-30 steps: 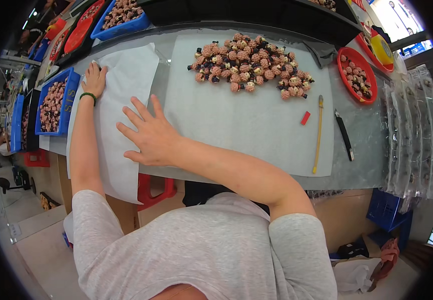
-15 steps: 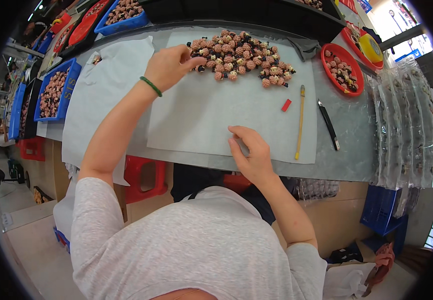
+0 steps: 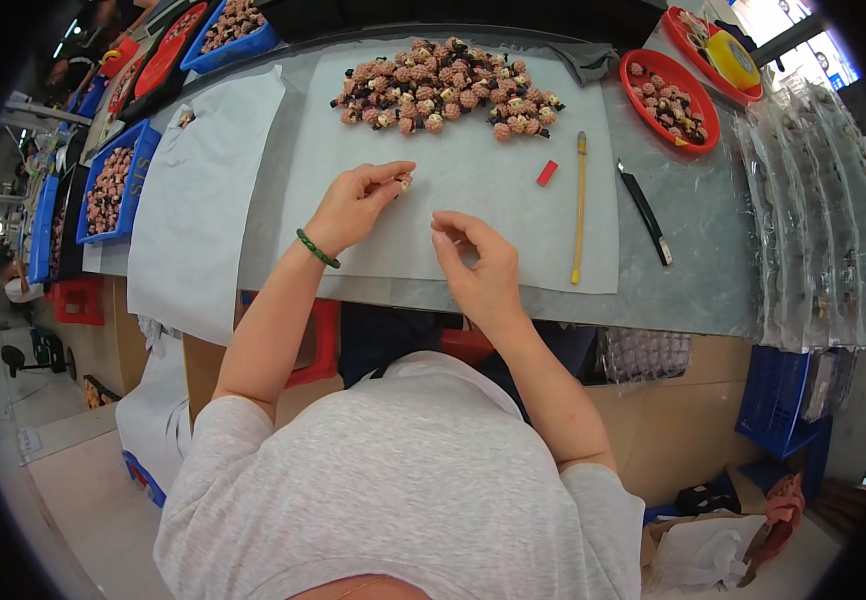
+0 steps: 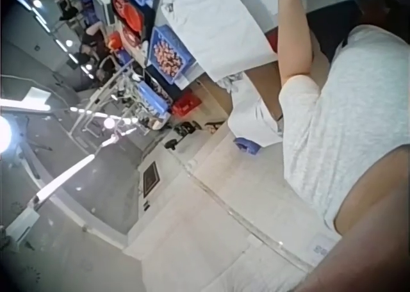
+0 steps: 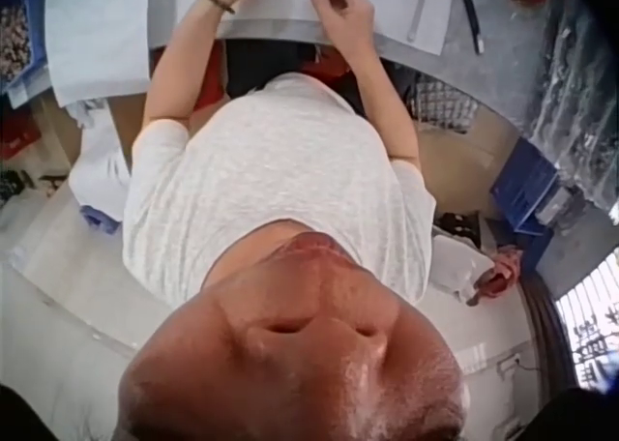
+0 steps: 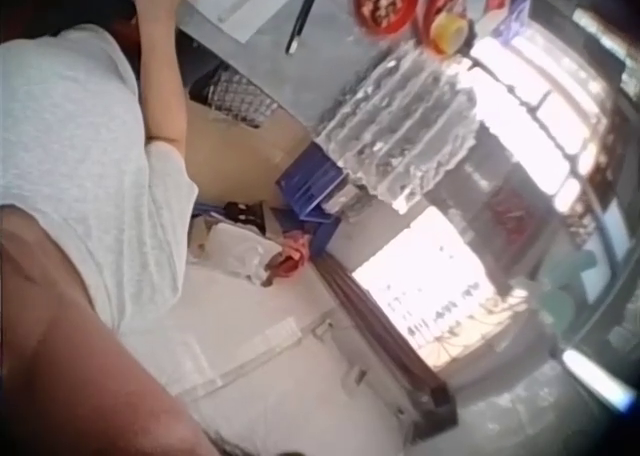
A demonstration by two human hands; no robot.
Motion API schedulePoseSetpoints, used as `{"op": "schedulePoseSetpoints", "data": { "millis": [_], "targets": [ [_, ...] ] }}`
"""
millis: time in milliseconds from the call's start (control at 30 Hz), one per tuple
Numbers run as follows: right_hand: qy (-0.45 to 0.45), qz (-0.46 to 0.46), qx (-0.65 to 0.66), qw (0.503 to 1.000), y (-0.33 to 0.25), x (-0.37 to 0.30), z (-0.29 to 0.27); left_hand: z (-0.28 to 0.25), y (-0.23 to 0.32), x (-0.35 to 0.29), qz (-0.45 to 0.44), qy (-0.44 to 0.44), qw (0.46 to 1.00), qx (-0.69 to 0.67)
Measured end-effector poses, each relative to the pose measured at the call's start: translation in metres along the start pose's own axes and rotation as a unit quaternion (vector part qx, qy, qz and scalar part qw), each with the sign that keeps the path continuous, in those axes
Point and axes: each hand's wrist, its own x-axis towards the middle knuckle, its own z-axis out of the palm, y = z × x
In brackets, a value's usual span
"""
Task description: The person assembles small plastic and metal components by hand, then places the assembled components into a structured sorting tray.
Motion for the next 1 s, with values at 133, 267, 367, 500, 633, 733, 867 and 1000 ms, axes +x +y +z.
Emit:
{"op": "schedulePoseSetpoints", "data": {
  "millis": [133, 267, 367, 500, 633, 733, 867, 1000],
  "targets": [
    [0.033, 0.087, 0.166, 0.982, -0.003, 0.01, 0.011, 0.024, 0.02, -0.021, -0.086, -0.054, 0.927, -0.362],
    [0.07, 0.037, 0.166, 0.983, -0.001, 0.005, 0.01, 0.028, 0.024, -0.026, -0.081, -0.016, 0.955, -0.284],
    [0.07, -0.041, 0.151, 0.985, -0.005, 0.003, 0.011, 0.025, 0.02, -0.026, -0.072, -0.021, 0.933, -0.352],
    [0.092, -0.034, 0.143, 0.985, -0.01, -0.004, 0.014, 0.033, 0.024, -0.033, 0.017, 0.007, 0.918, -0.396],
    [0.119, -0.093, 0.097, 0.984, -0.007, -0.005, 0.018, 0.035, 0.022, -0.038, -0.013, 0.003, 0.847, -0.532],
    [0.117, -0.117, 0.048, 0.985, -0.003, -0.004, 0.019, 0.034, 0.022, -0.036, -0.036, -0.016, 0.821, -0.569],
    [0.114, -0.129, 0.05, 0.984, -0.001, 0.004, 0.021, 0.029, 0.022, -0.033, -0.079, -0.061, 0.805, -0.585],
    [0.0, -0.14, -0.05, 0.989, -0.01, 0.032, 0.013, 0.025, 0.011, -0.033, -0.059, 0.003, 0.881, -0.47]
  ]
}}
